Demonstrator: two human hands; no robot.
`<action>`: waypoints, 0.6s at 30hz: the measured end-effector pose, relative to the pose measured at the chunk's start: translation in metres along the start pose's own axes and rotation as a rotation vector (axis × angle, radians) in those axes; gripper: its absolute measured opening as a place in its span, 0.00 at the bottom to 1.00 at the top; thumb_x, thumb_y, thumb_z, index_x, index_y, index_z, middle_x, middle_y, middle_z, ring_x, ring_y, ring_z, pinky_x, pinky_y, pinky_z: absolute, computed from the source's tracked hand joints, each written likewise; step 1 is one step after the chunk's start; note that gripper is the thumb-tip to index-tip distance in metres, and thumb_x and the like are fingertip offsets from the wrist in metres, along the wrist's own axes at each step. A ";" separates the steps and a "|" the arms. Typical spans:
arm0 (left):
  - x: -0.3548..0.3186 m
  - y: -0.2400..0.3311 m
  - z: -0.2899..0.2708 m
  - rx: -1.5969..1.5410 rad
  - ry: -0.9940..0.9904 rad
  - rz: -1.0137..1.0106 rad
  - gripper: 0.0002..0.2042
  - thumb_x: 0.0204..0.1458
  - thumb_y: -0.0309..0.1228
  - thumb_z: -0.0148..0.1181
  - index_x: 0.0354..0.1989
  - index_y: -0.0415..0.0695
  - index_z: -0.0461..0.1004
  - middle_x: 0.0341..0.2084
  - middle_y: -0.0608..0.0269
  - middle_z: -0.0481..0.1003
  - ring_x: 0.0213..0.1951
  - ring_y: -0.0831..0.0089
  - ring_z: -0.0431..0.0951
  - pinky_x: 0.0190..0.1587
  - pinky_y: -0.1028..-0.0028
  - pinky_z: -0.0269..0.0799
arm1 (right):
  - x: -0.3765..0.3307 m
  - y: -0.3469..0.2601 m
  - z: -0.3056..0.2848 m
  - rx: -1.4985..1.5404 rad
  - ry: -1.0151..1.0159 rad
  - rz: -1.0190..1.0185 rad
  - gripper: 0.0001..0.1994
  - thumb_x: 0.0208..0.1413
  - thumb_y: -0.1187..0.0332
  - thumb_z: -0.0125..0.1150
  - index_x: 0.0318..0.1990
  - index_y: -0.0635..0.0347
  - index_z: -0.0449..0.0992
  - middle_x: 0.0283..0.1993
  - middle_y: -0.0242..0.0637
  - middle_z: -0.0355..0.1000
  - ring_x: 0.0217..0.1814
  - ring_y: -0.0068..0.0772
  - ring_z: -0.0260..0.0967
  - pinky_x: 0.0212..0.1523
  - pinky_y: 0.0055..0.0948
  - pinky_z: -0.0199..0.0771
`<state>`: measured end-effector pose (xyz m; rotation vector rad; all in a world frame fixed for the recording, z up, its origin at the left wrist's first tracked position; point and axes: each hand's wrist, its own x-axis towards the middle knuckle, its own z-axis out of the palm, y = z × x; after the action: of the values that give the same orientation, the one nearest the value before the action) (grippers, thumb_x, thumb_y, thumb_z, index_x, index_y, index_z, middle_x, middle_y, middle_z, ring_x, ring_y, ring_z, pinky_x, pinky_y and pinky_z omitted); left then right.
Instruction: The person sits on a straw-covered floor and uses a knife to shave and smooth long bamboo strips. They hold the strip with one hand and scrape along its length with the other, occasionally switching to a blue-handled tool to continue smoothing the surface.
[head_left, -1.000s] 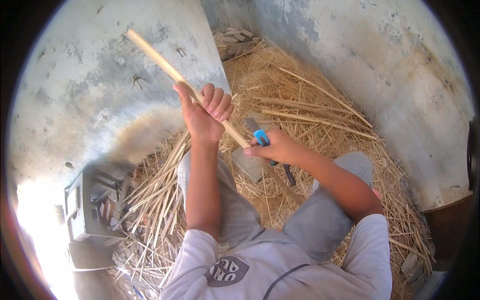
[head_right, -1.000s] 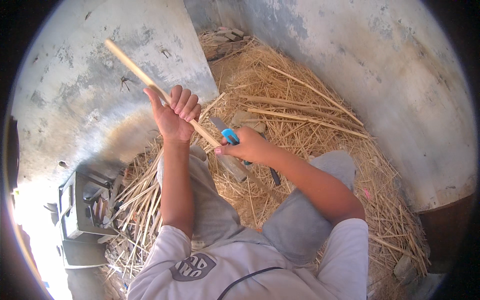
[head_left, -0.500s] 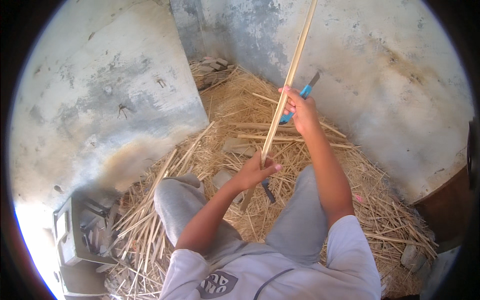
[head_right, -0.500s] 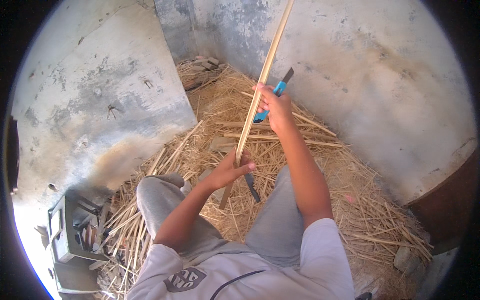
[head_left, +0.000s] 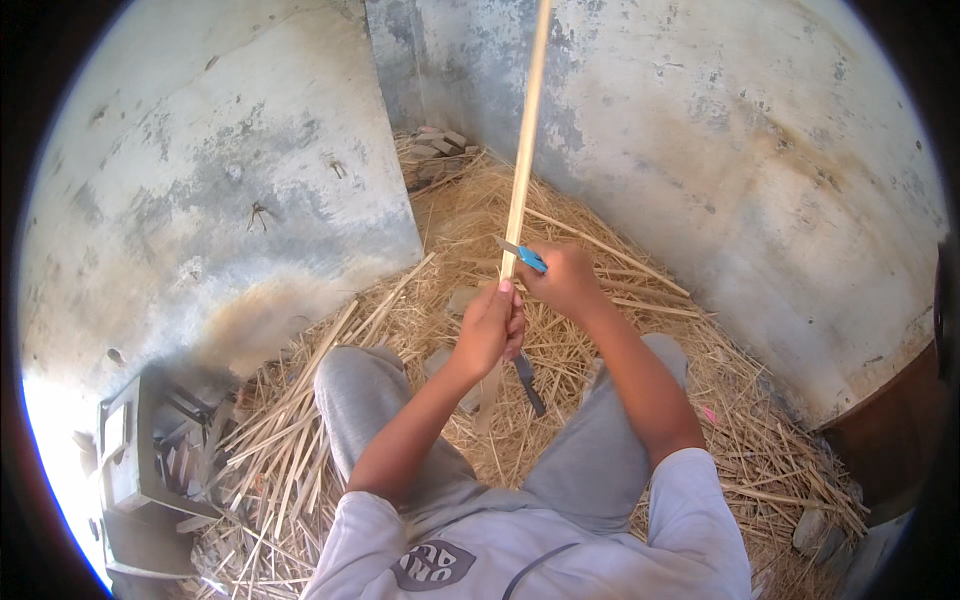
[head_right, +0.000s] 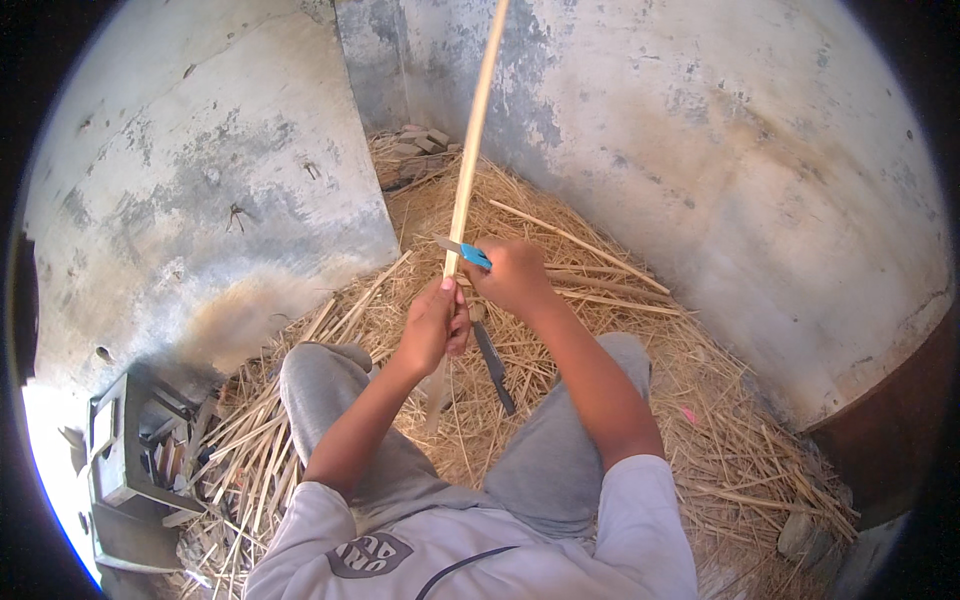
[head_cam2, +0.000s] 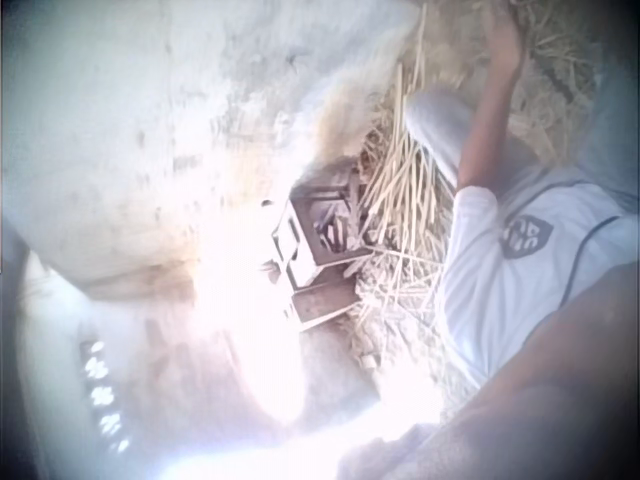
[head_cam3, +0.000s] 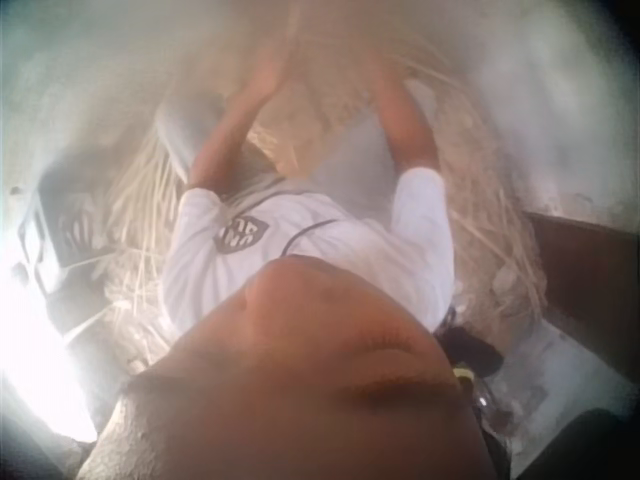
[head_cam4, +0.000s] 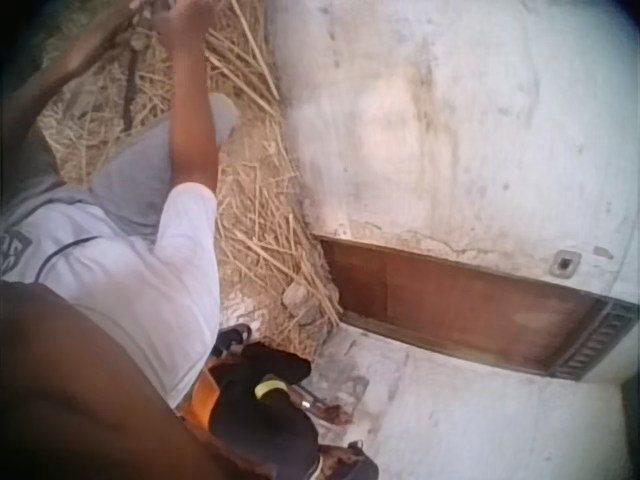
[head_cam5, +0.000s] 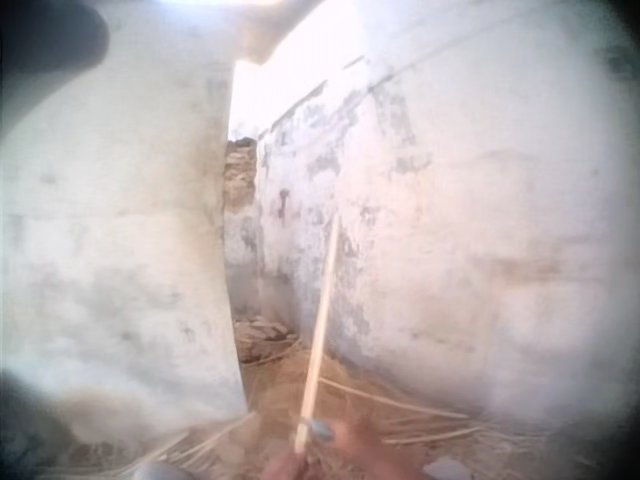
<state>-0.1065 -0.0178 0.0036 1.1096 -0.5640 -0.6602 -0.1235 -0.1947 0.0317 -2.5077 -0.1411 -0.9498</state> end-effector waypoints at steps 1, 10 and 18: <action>-0.001 0.004 0.002 -0.042 0.020 -0.001 0.16 0.70 0.48 0.38 0.37 0.49 0.61 0.16 0.69 0.56 0.12 0.79 0.54 0.14 0.76 0.53 | -0.001 -0.001 0.003 -0.001 -0.013 -0.004 0.09 0.52 0.63 0.66 0.26 0.57 0.76 0.19 0.43 0.71 0.21 0.47 0.71 0.26 0.43 0.69; 0.002 0.005 0.012 -0.149 0.009 -0.135 0.16 0.70 0.48 0.37 0.33 0.50 0.57 0.13 0.70 0.53 0.10 0.80 0.50 0.12 0.76 0.48 | 0.010 0.019 0.002 -0.166 0.074 0.144 0.03 0.48 0.68 0.65 0.26 0.54 0.78 0.21 0.41 0.74 0.22 0.42 0.72 0.26 0.39 0.69; -0.012 -0.003 0.022 -0.024 0.025 -0.156 0.18 0.70 0.49 0.37 0.33 0.50 0.57 0.13 0.71 0.53 0.11 0.80 0.51 0.12 0.76 0.48 | 0.035 0.052 0.005 -0.338 0.136 0.263 0.03 0.50 0.69 0.63 0.31 0.52 0.81 0.24 0.41 0.77 0.26 0.43 0.76 0.29 0.38 0.73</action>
<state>-0.1308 -0.0235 0.0074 1.1458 -0.4498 -0.7854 -0.0812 -0.2415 0.0316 -2.6592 0.4155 -1.1015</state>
